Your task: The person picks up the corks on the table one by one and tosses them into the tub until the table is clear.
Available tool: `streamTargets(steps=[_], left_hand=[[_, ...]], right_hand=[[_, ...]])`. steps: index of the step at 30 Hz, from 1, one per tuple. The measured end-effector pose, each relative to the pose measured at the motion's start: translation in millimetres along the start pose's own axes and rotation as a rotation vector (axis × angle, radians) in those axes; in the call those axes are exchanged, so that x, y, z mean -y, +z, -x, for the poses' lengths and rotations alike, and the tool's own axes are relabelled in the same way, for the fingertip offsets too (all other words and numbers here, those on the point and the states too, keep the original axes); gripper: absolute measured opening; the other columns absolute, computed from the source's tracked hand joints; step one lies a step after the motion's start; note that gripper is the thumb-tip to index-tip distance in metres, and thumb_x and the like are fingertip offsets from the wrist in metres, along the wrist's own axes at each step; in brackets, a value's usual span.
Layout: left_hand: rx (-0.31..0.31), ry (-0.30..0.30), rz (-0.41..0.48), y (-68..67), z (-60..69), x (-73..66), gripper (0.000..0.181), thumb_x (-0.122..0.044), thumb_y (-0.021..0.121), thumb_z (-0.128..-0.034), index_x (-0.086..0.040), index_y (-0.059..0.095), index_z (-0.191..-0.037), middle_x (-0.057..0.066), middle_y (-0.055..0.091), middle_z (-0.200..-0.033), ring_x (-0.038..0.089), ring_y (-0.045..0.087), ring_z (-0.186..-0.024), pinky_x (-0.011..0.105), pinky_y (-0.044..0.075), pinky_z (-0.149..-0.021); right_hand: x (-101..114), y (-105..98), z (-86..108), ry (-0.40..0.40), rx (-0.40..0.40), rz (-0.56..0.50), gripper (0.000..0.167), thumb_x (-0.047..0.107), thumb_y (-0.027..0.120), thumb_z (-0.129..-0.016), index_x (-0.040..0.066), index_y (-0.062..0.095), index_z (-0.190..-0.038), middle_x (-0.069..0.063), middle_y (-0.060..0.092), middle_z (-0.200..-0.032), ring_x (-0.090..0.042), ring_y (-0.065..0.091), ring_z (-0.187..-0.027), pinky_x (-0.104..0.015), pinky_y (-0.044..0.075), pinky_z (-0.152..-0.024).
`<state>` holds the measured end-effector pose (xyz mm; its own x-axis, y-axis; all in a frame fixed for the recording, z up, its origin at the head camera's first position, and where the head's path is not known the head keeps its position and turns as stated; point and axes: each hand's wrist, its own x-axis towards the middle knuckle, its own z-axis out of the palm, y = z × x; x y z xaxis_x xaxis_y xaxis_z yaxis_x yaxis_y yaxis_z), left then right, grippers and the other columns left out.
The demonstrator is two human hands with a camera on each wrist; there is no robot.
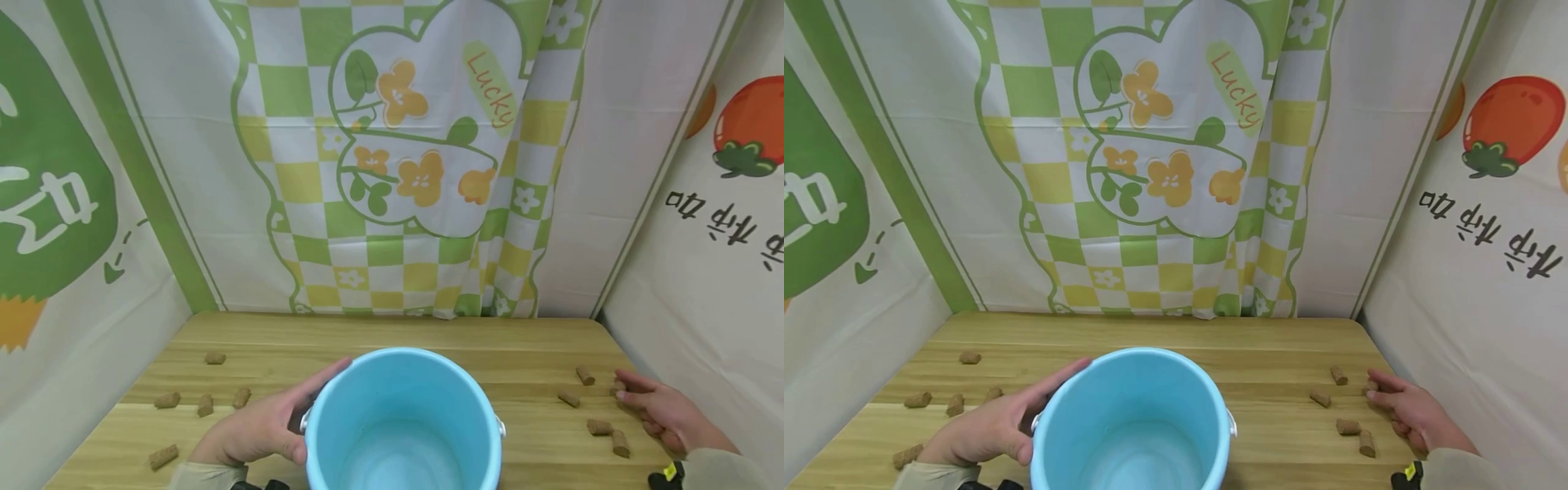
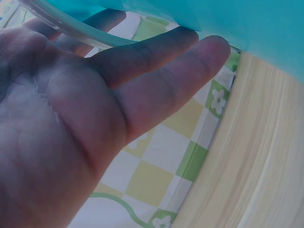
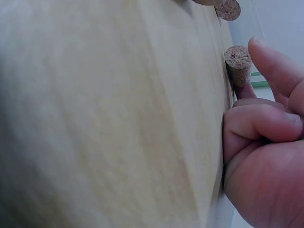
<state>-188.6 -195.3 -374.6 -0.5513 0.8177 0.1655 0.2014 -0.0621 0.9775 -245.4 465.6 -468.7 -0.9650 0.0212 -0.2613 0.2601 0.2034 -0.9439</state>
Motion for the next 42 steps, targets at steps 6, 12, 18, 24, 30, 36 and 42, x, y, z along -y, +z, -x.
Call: streamTargets(steps=[6, 12, 18, 24, 30, 36, 42], left_hand=[[0.001, -0.018, 0.031, 0.8, 0.2, -0.6, 0.107, -0.054, 0.076, -0.0833, -0.031, 0.008, -0.162, 0.019, 0.021, -0.159, 0.043, 0.037, -0.133, 0.051, 0.046, -0.097], [0.001, -0.014, 0.007, 0.8, -0.1, -0.6, 0.107, -0.055, 0.076, -0.0833, -0.031, 0.007, -0.162, 0.02, 0.022, -0.159, 0.044, 0.037, -0.132, 0.05, 0.045, -0.098], [-0.008, -0.009, -0.015, 0.0, 0.1, 0.8, 0.107, -0.055, 0.076, -0.0829, -0.031, 0.008, -0.162, 0.02, 0.023, -0.158, 0.044, 0.039, -0.131, 0.049, 0.046, -0.097], [-0.014, -0.004, -0.016, 0.5, 1.2, 1.0, 0.108, -0.054, 0.077, -0.0827, -0.029, 0.009, -0.162, 0.02, 0.024, -0.158, 0.043, 0.04, -0.13, 0.048, 0.046, -0.097], [-0.011, -0.001, -0.015, 0.1, 0.7, 1.5, 0.107, -0.054, 0.077, -0.083, -0.03, 0.008, -0.162, 0.02, 0.024, -0.158, 0.044, 0.039, -0.13, 0.048, 0.046, -0.097], [-0.005, -0.006, -0.001, 0.0, 0.3, 1.4, 0.106, -0.053, 0.077, -0.0838, -0.031, 0.008, -0.162, 0.02, 0.022, -0.158, 0.044, 0.038, -0.132, 0.05, 0.046, -0.097], [0.0, 0.006, 0.002, 0.9, 0.3, 1.3, 0.108, -0.053, 0.076, -0.0841, -0.027, 0.006, -0.162, 0.02, 0.023, -0.158, 0.044, 0.038, -0.131, 0.05, 0.046, -0.097]], right_hand=[[0.1, 2.4, 2.3, -0.01, -0.013, 0.006, 0.078, 0.014, 0.075, -0.091, -0.003, 0.029, -0.151, 0.002, 0.059, -0.124, -0.005, 0.037, -0.049, -0.023, 0.038, -0.045], [0.7, 5.8, 3.5, 0.0, -0.064, 0.034, 0.073, 0.014, 0.076, -0.089, -0.004, 0.036, -0.148, 0.004, 0.064, -0.116, -0.006, 0.037, -0.048, -0.024, 0.039, -0.045], [0.6, 7.0, 2.5, 0.006, -0.095, 0.092, 0.075, 0.016, 0.077, -0.089, -0.004, 0.035, -0.148, -0.008, 0.061, -0.127, -0.007, 0.038, -0.048, -0.025, 0.041, -0.046], [-0.1, 5.0, -1.0, 0.019, -0.112, 0.12, 0.076, 0.017, 0.077, -0.089, -0.004, 0.035, -0.149, -0.009, 0.062, -0.125, -0.007, 0.037, -0.048, -0.026, 0.041, -0.046], [-0.1, 3.9, -1.7, 0.018, -0.126, 0.138, 0.073, 0.019, 0.075, -0.091, -0.003, 0.037, -0.149, -0.007, 0.065, -0.12, -0.007, 0.038, -0.047, -0.026, 0.041, -0.045], [2.5, 5.2, 1.1, 0.02, -0.129, 0.134, 0.069, 0.028, 0.069, -0.097, -0.002, 0.037, -0.149, 0.003, 0.067, -0.112, -0.007, 0.038, -0.046, -0.026, 0.041, -0.045], [2.9, 5.4, 3.1, 0.022, -0.107, 0.052, 0.067, 0.028, 0.069, -0.097, -0.004, 0.039, -0.148, 0.01, 0.067, -0.106, -0.006, 0.037, -0.046, -0.025, 0.04, -0.044]])
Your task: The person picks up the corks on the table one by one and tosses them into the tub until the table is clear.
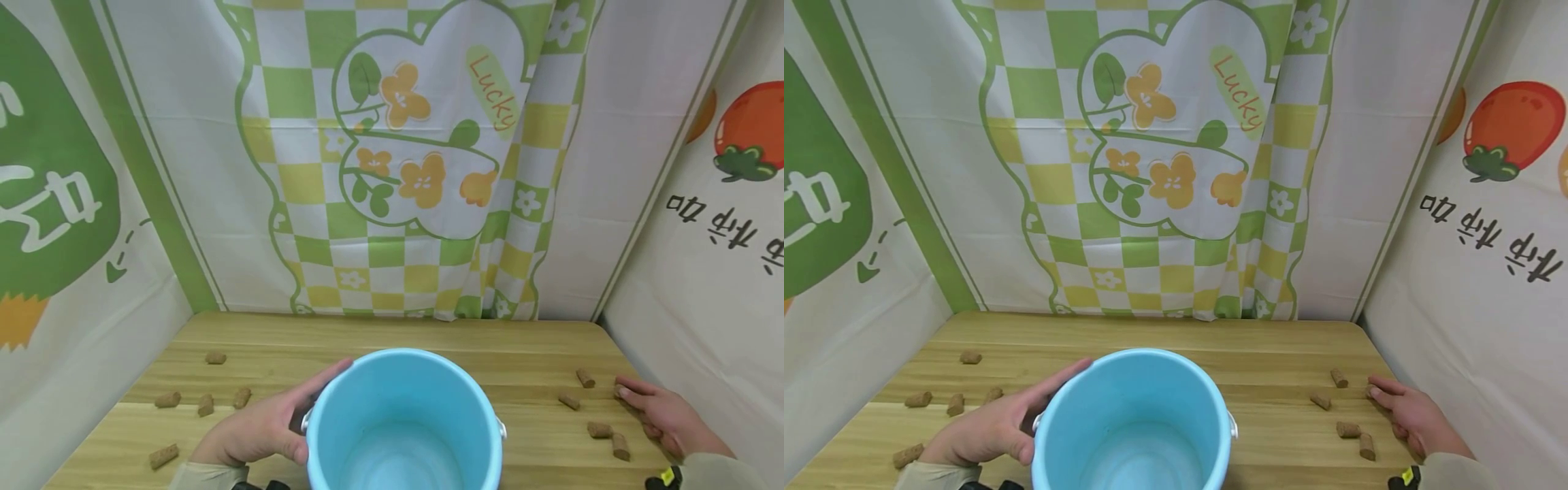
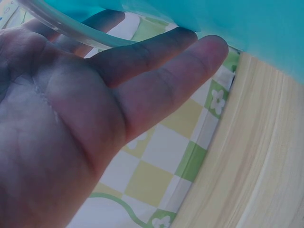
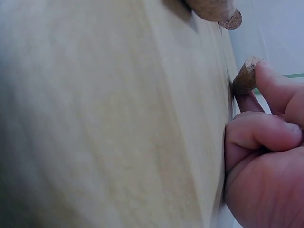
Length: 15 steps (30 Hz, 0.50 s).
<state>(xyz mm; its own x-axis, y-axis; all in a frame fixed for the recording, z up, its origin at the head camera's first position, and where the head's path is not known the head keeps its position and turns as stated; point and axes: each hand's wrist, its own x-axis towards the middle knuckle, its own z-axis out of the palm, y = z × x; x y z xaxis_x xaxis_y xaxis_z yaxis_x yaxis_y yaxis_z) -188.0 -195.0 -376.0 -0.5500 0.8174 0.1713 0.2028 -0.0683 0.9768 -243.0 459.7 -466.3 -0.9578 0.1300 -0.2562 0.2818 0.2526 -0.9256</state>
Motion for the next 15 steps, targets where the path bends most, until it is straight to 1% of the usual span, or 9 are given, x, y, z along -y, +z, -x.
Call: streamTargets(steps=[3, 6, 9, 11, 12, 13, 15], left_hand=[[-0.001, 0.007, -0.008, 0.0, 0.3, 0.5, 0.107, -0.053, 0.076, -0.0842, -0.027, 0.007, -0.162, 0.021, 0.024, -0.157, 0.044, 0.039, -0.13, 0.05, 0.046, -0.097], [-0.002, 0.005, -0.004, -0.3, 0.3, 0.8, 0.107, -0.053, 0.076, -0.084, -0.027, 0.008, -0.162, 0.02, 0.025, -0.157, 0.044, 0.039, -0.13, 0.05, 0.047, -0.096], [-0.004, 0.012, -0.005, -0.5, 0.2, 1.2, 0.109, -0.053, 0.076, -0.084, -0.023, 0.006, -0.162, 0.021, 0.025, -0.157, 0.044, 0.04, -0.129, 0.05, 0.047, -0.095], [-0.003, 0.015, -0.005, -0.8, 0.2, 1.4, 0.11, -0.053, 0.076, -0.0843, -0.021, 0.005, -0.162, 0.021, 0.025, -0.156, 0.044, 0.04, -0.129, 0.05, 0.048, -0.095], [-0.003, 0.015, -0.003, -0.8, 0.2, 1.4, 0.111, -0.053, 0.076, -0.0843, -0.02, 0.004, -0.162, 0.021, 0.026, -0.156, 0.044, 0.041, -0.128, 0.05, 0.048, -0.095], [-0.003, 0.016, -0.003, -0.8, 0.3, 1.6, 0.111, -0.053, 0.076, -0.0842, -0.019, 0.004, -0.162, 0.021, 0.026, -0.156, 0.044, 0.041, -0.128, 0.05, 0.048, -0.094], [-0.004, 0.018, -0.001, -1.0, 0.4, 2.0, 0.112, -0.053, 0.076, -0.0844, -0.018, 0.003, -0.162, 0.021, 0.026, -0.156, 0.044, 0.042, -0.128, 0.05, 0.049, -0.094]], right_hand=[[-1.0, -1.6, 0.5, -0.006, 0.019, -0.043, 0.062, 0.027, 0.068, -0.097, -0.003, 0.044, -0.146, 0.012, 0.066, -0.105, -0.005, 0.037, -0.046, -0.024, 0.04, -0.044], [-1.8, -4.0, 1.9, -0.011, 0.039, -0.079, 0.053, 0.028, 0.068, -0.097, 0.001, 0.054, -0.141, 0.013, 0.066, -0.104, -0.005, 0.037, -0.047, -0.022, 0.04, -0.045], [-2.3, -5.7, 3.3, -0.01, 0.062, -0.143, 0.038, 0.026, 0.069, -0.097, 0.013, 0.066, -0.132, 0.012, 0.067, -0.104, -0.004, 0.037, -0.048, -0.02, 0.04, -0.045], [-2.7, -6.5, 3.5, -0.005, 0.081, -0.206, 0.022, 0.023, 0.068, -0.097, 0.025, 0.073, -0.119, 0.012, 0.068, -0.103, -0.003, 0.038, -0.049, -0.019, 0.039, -0.044], [-3.0, -7.0, 3.5, 0.0, 0.09, -0.238, 0.018, 0.021, 0.067, -0.098, 0.03, 0.074, -0.112, 0.011, 0.068, -0.103, -0.002, 0.038, -0.049, -0.019, 0.039, -0.044], [-3.4, -7.4, 3.4, 0.004, 0.102, -0.265, 0.018, 0.02, 0.066, -0.099, 0.034, 0.074, -0.106, 0.011, 0.068, -0.103, -0.002, 0.038, -0.049, -0.019, 0.039, -0.044], [-4.2, -8.4, 3.2, 0.011, 0.119, -0.304, 0.023, 0.017, 0.063, -0.1, 0.038, 0.073, -0.097, 0.011, 0.069, -0.102, -0.002, 0.038, -0.049, -0.019, 0.038, -0.043]])
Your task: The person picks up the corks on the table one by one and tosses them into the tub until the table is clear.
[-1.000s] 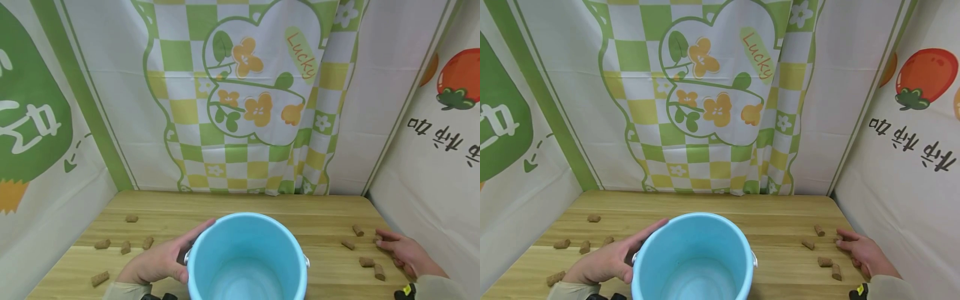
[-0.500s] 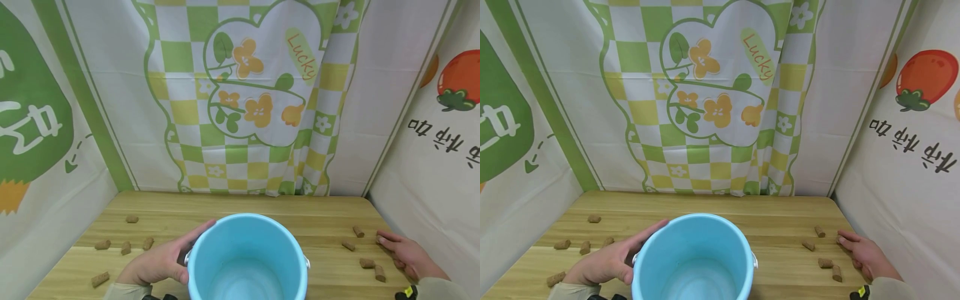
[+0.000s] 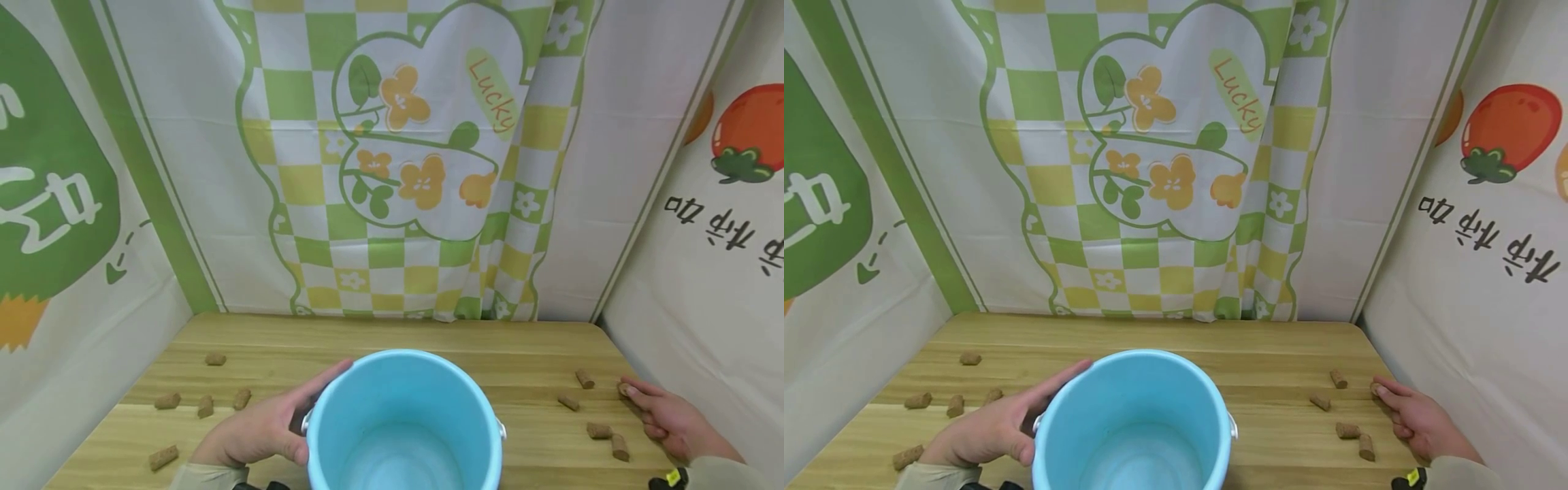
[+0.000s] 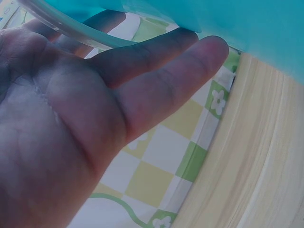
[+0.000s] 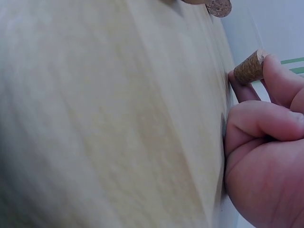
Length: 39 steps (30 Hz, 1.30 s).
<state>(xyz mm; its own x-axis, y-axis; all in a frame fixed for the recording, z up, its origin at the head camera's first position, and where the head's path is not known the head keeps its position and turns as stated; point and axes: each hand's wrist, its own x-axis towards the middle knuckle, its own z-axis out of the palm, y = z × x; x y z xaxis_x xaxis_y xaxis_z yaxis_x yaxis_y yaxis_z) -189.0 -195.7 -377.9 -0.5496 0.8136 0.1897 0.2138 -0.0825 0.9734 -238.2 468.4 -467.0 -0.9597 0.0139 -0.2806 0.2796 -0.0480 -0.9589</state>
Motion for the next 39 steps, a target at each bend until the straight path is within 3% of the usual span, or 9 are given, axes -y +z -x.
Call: streamTargets(steps=[9, 13, 22, 27, 39], left_hand=[[-0.009, -0.024, 0.022, 3.1, 6.2, 1.2, 0.11, -0.051, 0.077, -0.0844, -0.021, 0.004, -0.162, 0.02, 0.025, -0.157, 0.043, 0.039, -0.13, 0.05, 0.047, -0.096], [-0.006, -0.04, 0.031, 5.2, 8.3, 0.6, 0.107, -0.051, 0.076, -0.0848, -0.026, 0.006, -0.162, 0.02, 0.023, -0.158, 0.042, 0.038, -0.132, 0.05, 0.046, -0.096], [-0.016, -0.055, 0.02, 7.3, 14.0, 2.0, 0.11, -0.052, 0.077, -0.0838, -0.023, 0.005, -0.162, 0.019, 0.023, -0.158, 0.042, 0.038, -0.132, 0.049, 0.046, -0.097], [-0.031, -0.077, -0.012, 5.6, 11.3, 0.1, 0.11, -0.053, 0.078, -0.0823, -0.026, 0.006, -0.162, 0.016, 0.023, -0.159, 0.04, 0.039, -0.132, 0.047, 0.045, -0.098], [-0.022, -0.053, -0.011, 0.3, 2.2, 0.9, 0.109, -0.056, 0.078, -0.081, -0.029, 0.009, -0.162, 0.018, 0.024, -0.159, 0.043, 0.038, -0.133, 0.05, 0.046, -0.097]], right_hand=[[-7, 2, 2.3, 0.023, 0.031, -0.073, 0.018, 0.02, 0.067, -0.098, 0.037, 0.075, -0.096, 0.012, 0.07, -0.103, -0.001, 0.038, -0.049, -0.018, 0.038, -0.043], [-10, 2, 6.8, 0.013, 0.057, -0.133, 0.023, 0.016, 0.061, -0.101, 0.034, 0.076, -0.098, 0.012, 0.071, -0.103, -0.002, 0.037, -0.049, -0.018, 0.037, -0.043], [-16, -2, 8.3, 0.006, 0.108, -0.212, 0.029, 0.017, 0.051, -0.105, 0.032, 0.076, -0.102, 0.013, 0.069, -0.107, -0.001, 0.037, -0.051, -0.018, 0.037, -0.044], [-14, -10, 5.0, -0.01, 0.16, -0.251, 0.03, 0.019, 0.048, -0.107, 0.031, 0.076, -0.104, 0.012, 0.069, -0.109, -0.001, 0.036, -0.052, -0.017, 0.038, -0.045], [-6, -19, 3.0, -0.082, 0.261, -0.38, 0.032, 0.018, 0.044, -0.108, 0.025, 0.075, -0.11, 0.008, 0.07, -0.112, -0.002, 0.019, -0.054, -0.017, 0.037, -0.045]])
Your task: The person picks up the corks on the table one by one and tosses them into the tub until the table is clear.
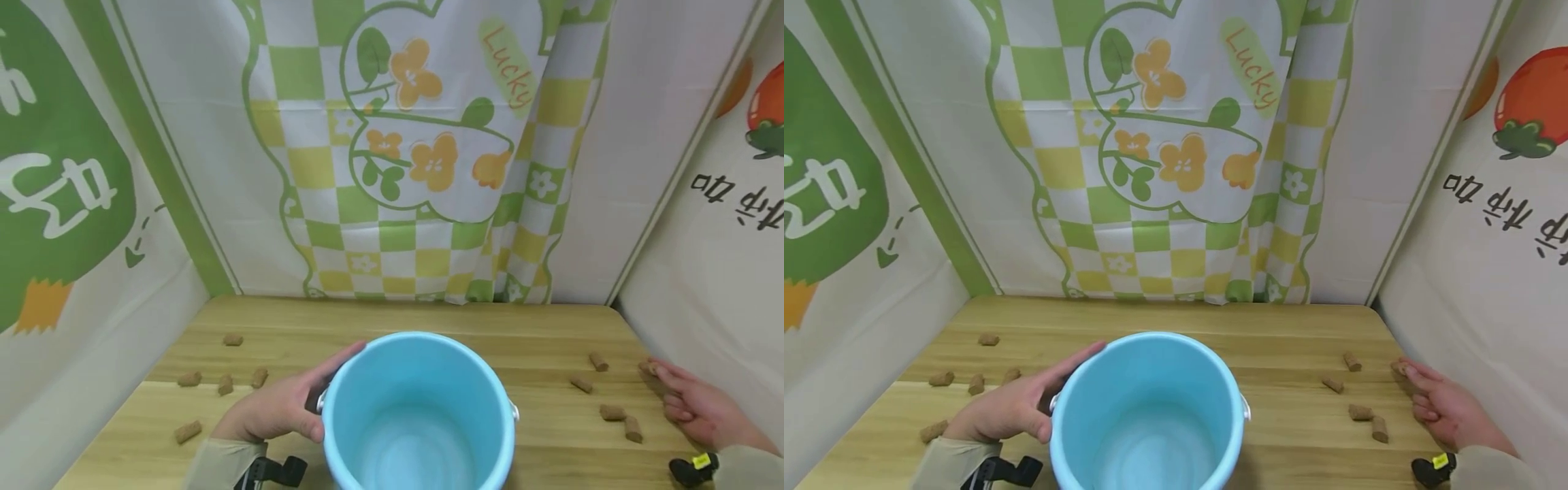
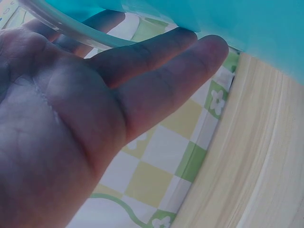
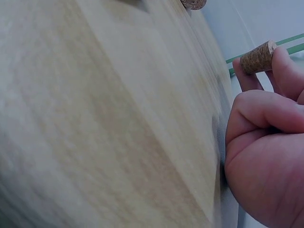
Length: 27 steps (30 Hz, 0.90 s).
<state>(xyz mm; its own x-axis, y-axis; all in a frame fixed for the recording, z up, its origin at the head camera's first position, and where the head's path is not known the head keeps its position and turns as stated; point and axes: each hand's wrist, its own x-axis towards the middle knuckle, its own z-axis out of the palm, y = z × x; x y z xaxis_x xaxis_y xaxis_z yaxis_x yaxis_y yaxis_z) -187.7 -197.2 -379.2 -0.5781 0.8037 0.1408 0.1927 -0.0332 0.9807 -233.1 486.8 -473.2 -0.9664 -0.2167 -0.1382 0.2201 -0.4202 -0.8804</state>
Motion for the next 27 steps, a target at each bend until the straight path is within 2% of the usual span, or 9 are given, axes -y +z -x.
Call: streamTargets(steps=[5, 17, 20, 23, 27], left_hand=[[0.004, -0.01, -0.004, 1.7, -1.3, -1.3, 0.11, -0.057, 0.078, -0.0803, -0.03, 0.009, -0.162, 0.016, 0.025, -0.159, 0.042, 0.038, -0.133, 0.049, 0.045, -0.098], [0.0, -0.028, 0.004, 2.5, 0.2, -3.9, 0.111, -0.056, 0.08, -0.0789, -0.033, 0.009, -0.161, 0.013, 0.025, -0.159, 0.041, 0.036, -0.135, 0.049, 0.043, -0.1], [-0.001, -0.025, 0.01, 1.4, 0.0, -4.2, 0.111, -0.055, 0.08, -0.0786, -0.034, 0.009, -0.161, 0.014, 0.024, -0.16, 0.042, 0.035, -0.135, 0.05, 0.043, -0.1], [0.004, -0.029, 0.023, 1.4, -0.1, -4.1, 0.112, -0.055, 0.081, -0.0787, -0.034, 0.008, -0.161, 0.014, 0.023, -0.16, 0.042, 0.035, -0.136, 0.05, 0.044, -0.1], [0.003, -0.027, 0.026, 1.3, 0.6, -4.4, 0.112, -0.054, 0.081, -0.0791, -0.033, 0.007, -0.161, 0.014, 0.021, -0.16, 0.042, 0.034, -0.136, 0.05, 0.044, -0.099]], right_hand=[[-2.7, -3.0, 5.9, -0.005, 0.019, -0.022, 0.035, 0.016, 0.041, -0.109, 0.024, 0.075, -0.111, 0.006, 0.07, -0.113, -0.003, 0.013, -0.056, -0.017, 0.036, -0.045], [-0.9, -1.1, 5.2, -0.005, 0.048, -0.03, 0.037, 0.015, 0.038, -0.109, 0.023, 0.074, -0.114, 0.002, 0.07, -0.115, -0.002, 0.023, -0.054, -0.018, 0.037, -0.045], [1.3, 2.1, 3.5, -0.005, 0.024, -0.02, 0.036, 0.015, 0.04, -0.109, 0.023, 0.075, -0.114, 0.004, 0.07, -0.115, -0.002, 0.026, -0.053, -0.018, 0.037, -0.045], [1.6, 4.1, 3.7, -0.003, 0.016, -0.033, 0.035, 0.016, 0.041, -0.108, 0.023, 0.075, -0.113, 0.004, 0.07, -0.114, -0.003, 0.023, -0.053, -0.018, 0.037, -0.044], [-0.5, 4.5, 2.3, -0.004, 0.045, -0.063, 0.038, 0.015, 0.038, -0.109, 0.021, 0.075, -0.114, 0.002, 0.07, -0.116, -0.004, 0.017, -0.054, -0.018, 0.036, -0.045]])
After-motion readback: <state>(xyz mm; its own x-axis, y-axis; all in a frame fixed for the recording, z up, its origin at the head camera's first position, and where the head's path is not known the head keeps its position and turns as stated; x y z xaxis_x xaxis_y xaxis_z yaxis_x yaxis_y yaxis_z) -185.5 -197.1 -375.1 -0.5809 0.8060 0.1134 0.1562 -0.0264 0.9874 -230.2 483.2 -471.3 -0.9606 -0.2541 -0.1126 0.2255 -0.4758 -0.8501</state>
